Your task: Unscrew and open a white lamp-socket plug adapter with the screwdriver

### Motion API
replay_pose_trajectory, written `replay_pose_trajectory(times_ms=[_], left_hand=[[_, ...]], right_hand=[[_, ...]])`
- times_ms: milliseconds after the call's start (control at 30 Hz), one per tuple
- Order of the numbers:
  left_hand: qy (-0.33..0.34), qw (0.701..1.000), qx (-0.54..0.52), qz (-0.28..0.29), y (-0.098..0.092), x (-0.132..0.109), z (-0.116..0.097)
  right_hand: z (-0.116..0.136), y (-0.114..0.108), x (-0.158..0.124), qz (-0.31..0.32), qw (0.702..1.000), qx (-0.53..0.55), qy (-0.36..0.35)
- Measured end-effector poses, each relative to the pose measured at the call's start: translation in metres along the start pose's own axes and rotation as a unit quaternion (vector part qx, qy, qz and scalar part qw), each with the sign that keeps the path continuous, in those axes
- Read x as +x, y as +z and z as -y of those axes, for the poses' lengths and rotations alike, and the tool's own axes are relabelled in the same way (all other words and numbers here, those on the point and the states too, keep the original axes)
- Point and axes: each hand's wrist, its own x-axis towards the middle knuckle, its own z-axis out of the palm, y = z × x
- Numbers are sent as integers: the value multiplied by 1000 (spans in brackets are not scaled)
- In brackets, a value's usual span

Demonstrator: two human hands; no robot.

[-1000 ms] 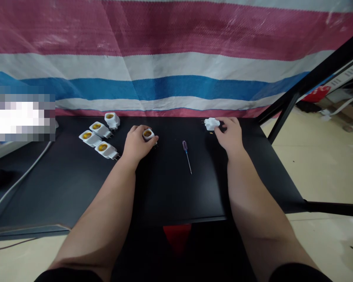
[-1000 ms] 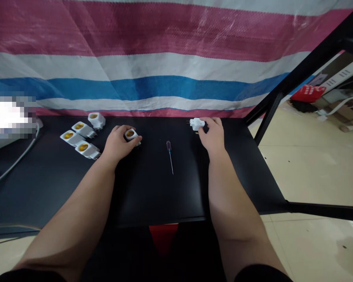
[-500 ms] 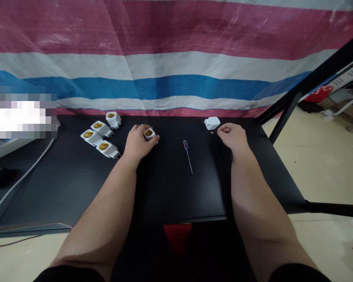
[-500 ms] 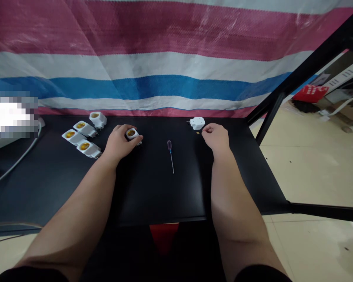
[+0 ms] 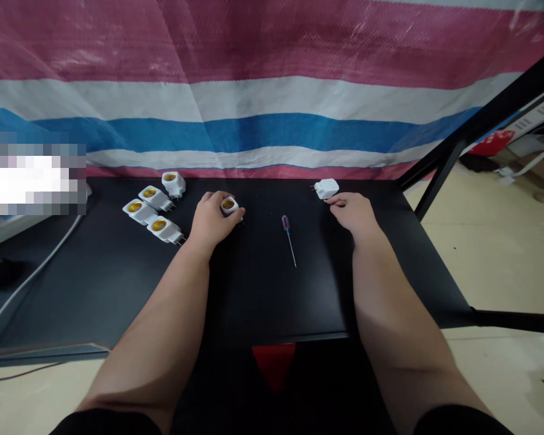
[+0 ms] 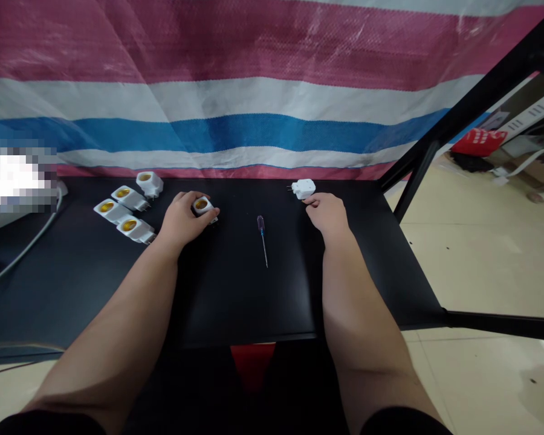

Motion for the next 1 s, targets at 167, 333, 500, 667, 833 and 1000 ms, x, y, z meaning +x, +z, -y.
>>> replay_pose_trajectory(times_ms=[167,333,500,667,833,1000], left_hand=[[-1,1000,0,-2,1,0,1],[3,1000,3,0,0,1,2],[1,1000,5,1,1,1,2],[0,1000,0,-1,1,0,2],[0,1000,-2,-2,1,0,2],[7,1000,-3,-2,1,-1,2]], right_hand=[[-2,2,1,-6,1000,-2,-9],[-5,4,3,-9,1000,1,-7],[-2,2,1,-1,1000,0,0],[3,0,-1,13,1000,-22,15],[22,-20,-22,110,993,-34,3],[50,-72,-95,180,957,118,-194]])
